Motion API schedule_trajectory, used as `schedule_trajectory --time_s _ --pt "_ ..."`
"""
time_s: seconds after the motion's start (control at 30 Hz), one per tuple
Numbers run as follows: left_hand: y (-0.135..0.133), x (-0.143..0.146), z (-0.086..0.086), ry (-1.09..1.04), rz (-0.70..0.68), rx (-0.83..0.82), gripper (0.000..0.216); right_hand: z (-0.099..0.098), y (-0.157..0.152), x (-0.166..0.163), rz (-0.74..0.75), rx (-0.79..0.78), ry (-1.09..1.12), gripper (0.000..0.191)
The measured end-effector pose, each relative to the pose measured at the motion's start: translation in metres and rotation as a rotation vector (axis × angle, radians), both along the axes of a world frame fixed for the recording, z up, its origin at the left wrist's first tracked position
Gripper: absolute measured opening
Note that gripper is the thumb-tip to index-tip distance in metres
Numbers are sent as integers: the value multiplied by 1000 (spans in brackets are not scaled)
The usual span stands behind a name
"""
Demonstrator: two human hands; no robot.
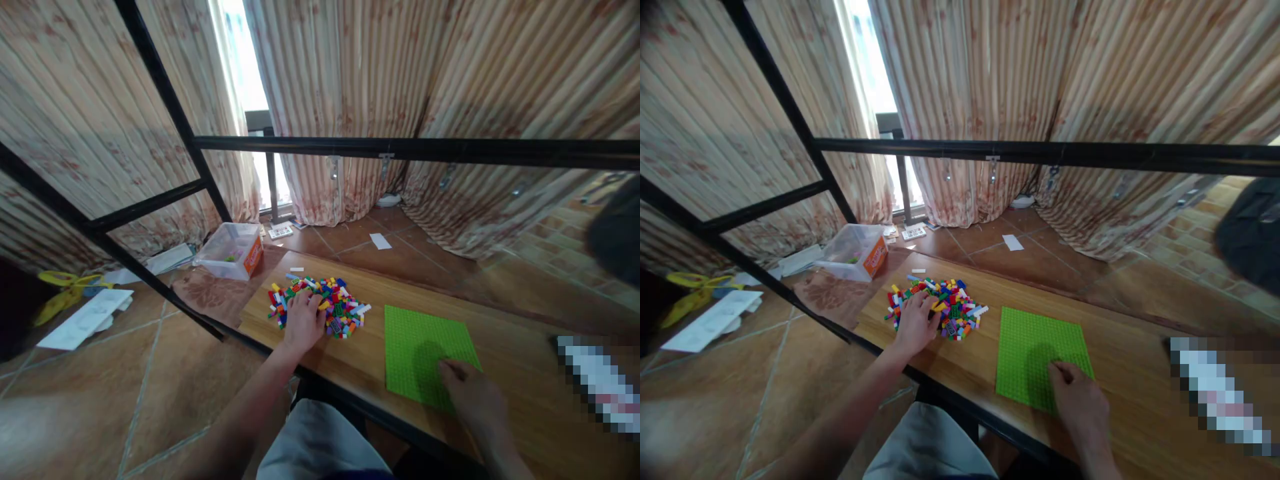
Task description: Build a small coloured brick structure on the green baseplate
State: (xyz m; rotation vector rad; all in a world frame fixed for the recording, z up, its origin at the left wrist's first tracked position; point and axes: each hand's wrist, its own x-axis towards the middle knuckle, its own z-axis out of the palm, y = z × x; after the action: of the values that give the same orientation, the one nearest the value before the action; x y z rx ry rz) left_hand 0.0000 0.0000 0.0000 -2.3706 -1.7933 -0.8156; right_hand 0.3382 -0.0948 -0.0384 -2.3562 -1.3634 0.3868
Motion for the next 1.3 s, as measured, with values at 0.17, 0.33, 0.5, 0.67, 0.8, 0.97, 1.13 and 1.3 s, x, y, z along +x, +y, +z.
schedule_trajectory --time_s 0.17,0.33,0.5,0.67,0.8,0.97,1.13,1.3 --pt "2 8 -3 39 10 -5 14 2 6 -1 -17 14 111 44" --pt "4 7 -6 17 -9 4 11 2 4 -3 -50 57 188 42" --pt "5 6 -8 -61 0 73 15 5 1 -7 -56 107 194 41" --pt "0 6 -9 -67 -23 93 16 4 -1 -8 -43 141 207 42" --pt "-5 5 -11 -52 -42 85 23 3 -2 -9 -44 158 211 42" --pt "-5 3 -15 -45 -48 84 22 5 -3 -12 -69 175 239 43" --pt "-4 2 -25 -83 -49 103 23 7 -6 -15 -63 176 235 44" --pt "-6 3 -17 -195 -54 106 23 3 -6 -9 -58 179 226 44"
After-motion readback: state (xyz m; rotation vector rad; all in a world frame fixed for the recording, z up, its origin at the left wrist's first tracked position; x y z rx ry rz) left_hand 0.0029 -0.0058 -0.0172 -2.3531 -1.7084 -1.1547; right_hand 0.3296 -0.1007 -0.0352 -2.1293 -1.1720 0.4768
